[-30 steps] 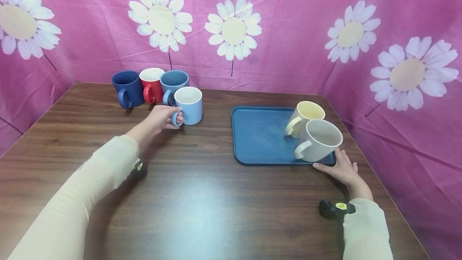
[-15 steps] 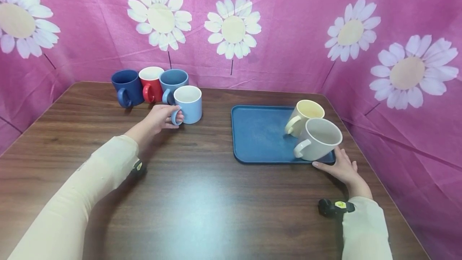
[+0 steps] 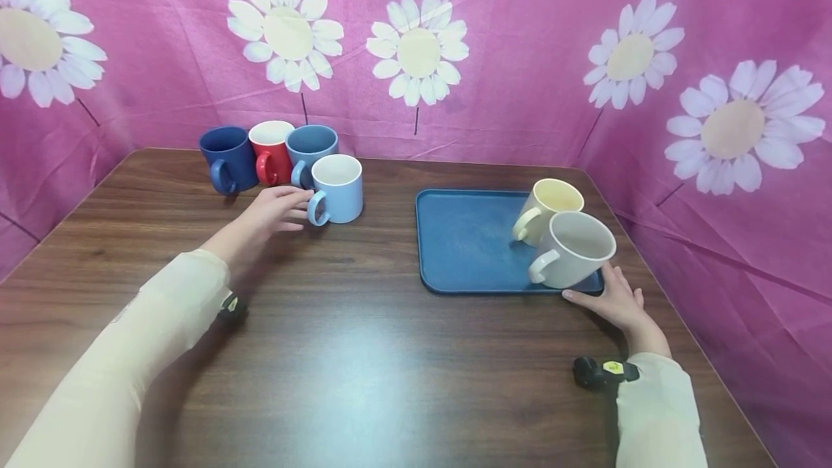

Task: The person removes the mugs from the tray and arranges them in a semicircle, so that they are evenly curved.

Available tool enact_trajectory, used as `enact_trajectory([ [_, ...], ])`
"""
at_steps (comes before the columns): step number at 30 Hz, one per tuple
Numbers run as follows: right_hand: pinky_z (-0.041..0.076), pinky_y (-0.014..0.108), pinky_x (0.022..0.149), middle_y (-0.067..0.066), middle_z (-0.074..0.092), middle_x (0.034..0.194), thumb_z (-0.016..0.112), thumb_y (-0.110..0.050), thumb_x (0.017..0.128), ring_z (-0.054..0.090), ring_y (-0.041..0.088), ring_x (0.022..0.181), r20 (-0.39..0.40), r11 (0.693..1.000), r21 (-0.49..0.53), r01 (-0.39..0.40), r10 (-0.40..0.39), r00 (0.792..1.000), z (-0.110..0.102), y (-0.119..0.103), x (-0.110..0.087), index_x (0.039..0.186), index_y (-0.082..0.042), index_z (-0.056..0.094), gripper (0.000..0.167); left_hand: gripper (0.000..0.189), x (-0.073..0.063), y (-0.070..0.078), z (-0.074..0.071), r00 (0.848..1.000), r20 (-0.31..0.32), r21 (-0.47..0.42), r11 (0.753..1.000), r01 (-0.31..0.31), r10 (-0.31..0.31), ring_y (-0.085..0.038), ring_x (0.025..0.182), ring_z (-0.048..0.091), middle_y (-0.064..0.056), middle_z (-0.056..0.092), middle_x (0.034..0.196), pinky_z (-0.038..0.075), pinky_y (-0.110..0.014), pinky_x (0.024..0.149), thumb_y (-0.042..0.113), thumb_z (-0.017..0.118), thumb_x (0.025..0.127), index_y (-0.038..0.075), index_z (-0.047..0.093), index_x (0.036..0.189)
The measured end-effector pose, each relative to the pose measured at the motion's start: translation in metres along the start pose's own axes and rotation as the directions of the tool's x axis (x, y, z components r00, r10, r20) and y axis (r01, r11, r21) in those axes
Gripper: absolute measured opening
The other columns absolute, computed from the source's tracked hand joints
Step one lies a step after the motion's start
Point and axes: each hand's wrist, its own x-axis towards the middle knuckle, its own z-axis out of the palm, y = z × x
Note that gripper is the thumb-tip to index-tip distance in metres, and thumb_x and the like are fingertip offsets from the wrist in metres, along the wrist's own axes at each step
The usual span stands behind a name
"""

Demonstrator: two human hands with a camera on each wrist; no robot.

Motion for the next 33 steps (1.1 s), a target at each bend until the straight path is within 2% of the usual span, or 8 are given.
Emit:
enact_trajectory([
  [4, -0.006, 0.069, 0.081, 0.037, 0.002, 0.131, 0.057, -0.040, 0.079, -0.004, 0.049, 0.119, -0.005, 1.000, 0.003, 0.003, -0.003, 1.000, 0.000, 0.000, 0.001, 0.135, -0.001, -0.004, 0.093, 0.051, -0.005, 0.000, -0.007, 0.999, 0.013, 0.040, 0.999, -0.036, 0.035, -0.033, 0.105, 0.047, -0.018, 0.047, 0.117, 0.038, -0.044, 0.085, 0.035, 0.058, 0.081, 0.000, 0.044, 0.116],
  [8, -0.005, 0.069, 0.081, 0.038, 0.004, 0.130, 0.058, -0.040, 0.078, -0.003, 0.049, 0.119, -0.015, 1.000, 0.000, 0.006, -0.006, 1.000, 0.000, 0.000, 0.001, 0.135, 0.000, -0.003, 0.093, 0.056, -0.010, 0.000, -0.010, 0.997, 0.000, 0.076, 0.994, -0.082, 0.082, -0.033, 0.103, 0.048, -0.018, 0.048, 0.115, 0.037, -0.045, 0.085, 0.032, 0.062, 0.079, -0.001, 0.042, 0.119],
  [12, -0.006, 0.069, 0.081, 0.038, 0.005, 0.130, 0.058, -0.040, 0.078, -0.003, 0.050, 0.119, -0.020, 1.000, 0.006, 0.007, -0.007, 1.000, 0.001, 0.000, 0.001, 0.135, 0.000, -0.002, 0.093, 0.058, -0.014, 0.002, -0.013, 0.987, -0.013, 0.128, 0.979, -0.157, 0.160, -0.019, 0.086, 0.056, -0.019, 0.051, 0.110, 0.038, -0.047, 0.084, 0.028, 0.062, 0.079, -0.003, 0.038, 0.122],
  [14, -0.006, 0.068, 0.081, 0.039, 0.005, 0.129, 0.059, -0.040, 0.078, -0.003, 0.050, 0.119, -0.019, 1.000, 0.009, 0.005, -0.005, 1.000, 0.001, 0.000, 0.001, 0.135, 0.000, -0.002, 0.093, 0.055, -0.015, 0.003, -0.015, 0.979, -0.018, 0.149, 0.969, -0.197, 0.202, -0.010, 0.078, 0.057, -0.018, 0.053, 0.108, 0.039, -0.047, 0.083, 0.025, 0.062, 0.080, -0.003, 0.039, 0.121],
  [16, -0.006, 0.068, 0.082, 0.039, 0.005, 0.129, 0.058, -0.040, 0.078, -0.004, 0.050, 0.119, -0.018, 1.000, 0.009, 0.005, -0.005, 1.000, 0.001, 0.000, 0.001, 0.135, 0.001, -0.002, 0.093, 0.053, -0.016, 0.005, -0.017, 0.971, -0.023, 0.164, 0.959, -0.230, 0.237, -0.007, 0.076, 0.057, -0.015, 0.055, 0.105, 0.040, -0.047, 0.081, 0.023, 0.062, 0.080, -0.004, 0.040, 0.120],
  [23, -0.006, 0.068, 0.081, 0.040, 0.006, 0.128, 0.058, -0.040, 0.078, -0.003, 0.050, 0.119, -0.025, 1.000, 0.012, 0.015, -0.014, 1.000, 0.000, 0.001, 0.001, 0.135, 0.001, -0.001, 0.092, 0.048, -0.018, 0.015, -0.019, 0.959, -0.063, 0.174, 0.949, -0.263, 0.277, -0.013, 0.082, 0.057, -0.008, 0.059, 0.098, 0.046, -0.034, 0.071, 0.020, 0.066, 0.077, 0.001, 0.046, 0.116],
  [27, -0.006, 0.069, 0.081, 0.039, 0.005, 0.129, 0.058, -0.040, 0.078, -0.004, 0.049, 0.119, -0.014, 1.000, 0.003, 0.006, -0.006, 1.000, 0.000, 0.001, 0.001, 0.135, 0.001, -0.003, 0.092, 0.050, -0.020, 0.022, -0.016, 0.951, -0.042, 0.182, 0.939, -0.293, 0.305, -0.010, 0.081, 0.057, -0.011, 0.058, 0.101, 0.046, -0.036, 0.072, 0.019, 0.066, 0.077, 0.000, 0.044, 0.118],
  [33, -0.005, 0.069, 0.081, 0.040, 0.005, 0.128, 0.058, -0.040, 0.078, -0.004, 0.049, 0.119, -0.005, 1.000, -0.004, -0.002, 0.002, 1.000, 0.000, 0.002, 0.001, 0.135, 0.000, -0.004, 0.093, 0.049, -0.023, 0.031, -0.007, 0.925, -0.030, 0.179, 0.912, -0.369, 0.380, -0.011, 0.082, 0.056, -0.010, 0.059, 0.097, 0.048, -0.028, 0.067, 0.015, 0.066, 0.077, -0.002, 0.045, 0.117],
])
